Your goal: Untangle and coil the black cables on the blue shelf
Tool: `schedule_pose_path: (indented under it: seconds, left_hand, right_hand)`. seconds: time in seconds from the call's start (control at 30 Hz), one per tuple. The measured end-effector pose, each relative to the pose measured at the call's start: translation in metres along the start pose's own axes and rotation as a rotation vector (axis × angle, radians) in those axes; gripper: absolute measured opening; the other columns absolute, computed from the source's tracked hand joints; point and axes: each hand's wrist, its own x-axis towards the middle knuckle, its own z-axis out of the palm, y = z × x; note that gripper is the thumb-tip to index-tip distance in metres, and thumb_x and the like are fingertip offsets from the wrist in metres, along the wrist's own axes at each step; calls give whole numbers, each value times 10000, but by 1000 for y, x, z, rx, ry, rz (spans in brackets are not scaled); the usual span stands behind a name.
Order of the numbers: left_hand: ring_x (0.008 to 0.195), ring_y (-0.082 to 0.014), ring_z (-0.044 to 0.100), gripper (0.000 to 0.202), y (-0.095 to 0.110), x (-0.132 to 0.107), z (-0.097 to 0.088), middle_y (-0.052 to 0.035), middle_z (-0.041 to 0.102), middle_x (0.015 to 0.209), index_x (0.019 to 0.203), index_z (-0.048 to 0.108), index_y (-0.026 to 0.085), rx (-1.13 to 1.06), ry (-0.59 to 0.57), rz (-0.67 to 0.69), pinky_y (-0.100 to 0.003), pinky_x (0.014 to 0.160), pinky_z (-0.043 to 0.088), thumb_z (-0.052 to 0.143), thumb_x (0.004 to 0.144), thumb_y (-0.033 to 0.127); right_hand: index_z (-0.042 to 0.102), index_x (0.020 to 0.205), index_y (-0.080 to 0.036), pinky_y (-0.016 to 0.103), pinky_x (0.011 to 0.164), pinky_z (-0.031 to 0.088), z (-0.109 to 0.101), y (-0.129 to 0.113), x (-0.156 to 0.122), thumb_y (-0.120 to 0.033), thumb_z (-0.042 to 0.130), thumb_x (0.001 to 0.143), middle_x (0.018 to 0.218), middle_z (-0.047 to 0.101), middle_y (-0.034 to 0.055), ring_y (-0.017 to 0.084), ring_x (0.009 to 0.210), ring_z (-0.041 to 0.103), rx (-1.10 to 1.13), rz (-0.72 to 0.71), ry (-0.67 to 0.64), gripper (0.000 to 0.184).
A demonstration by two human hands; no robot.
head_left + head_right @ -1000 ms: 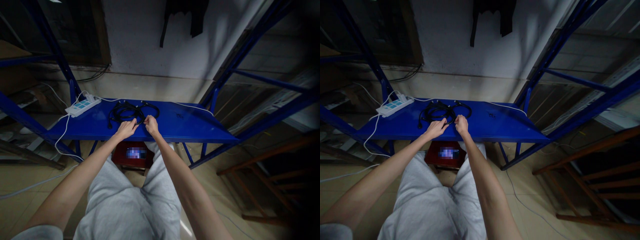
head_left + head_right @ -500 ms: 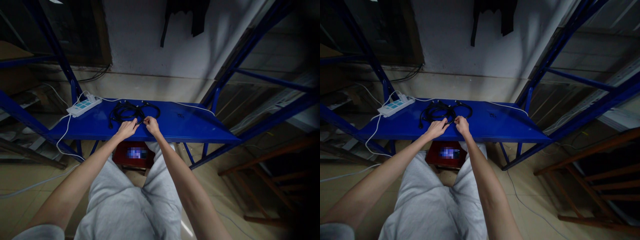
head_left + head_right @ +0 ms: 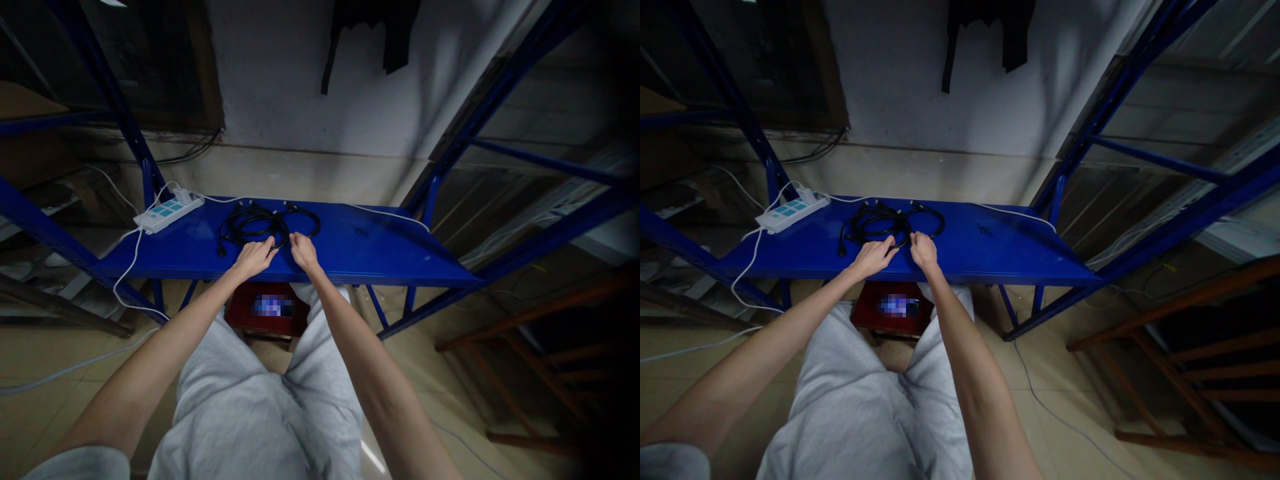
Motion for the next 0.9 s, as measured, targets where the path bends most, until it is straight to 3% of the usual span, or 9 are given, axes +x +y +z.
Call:
schedule_pose_path:
  seconds: [0.3, 0.6, 0.9]
  left_hand:
    - [1005, -270, 711, 342, -4, 1, 4, -133, 743, 1046, 1250, 523, 179, 26, 10, 17, -327, 843, 485, 377, 1041, 406]
    - [947, -282, 721, 323, -6, 2, 5, -121, 750, 1009, 1224, 526, 192, 60, 12, 35, -332, 774, 473, 367, 1042, 406]
    - [943, -285, 722, 357, -6, 3, 8, -132, 747, 1009, 1247, 517, 182, 61, 6, 29, -339, 796, 483, 352, 1043, 425]
  right_hand:
    - [573, 910, -214, 295, 706, 359, 0, 4, 1, -263, 379, 1004, 851, 651, 73, 218, 790, 569, 101, 10, 10, 221]
    - [532, 774, -210, 292, 721, 388, 8, 19, 7, -114, 451, 792, 822, 629, 45, 192, 781, 542, 250, -142, 103, 127]
    - [562, 729, -201, 288, 698, 412, 10, 24, 8, -116, 516, 701, 778, 651, 34, 186, 743, 584, 369, -112, 135, 101]
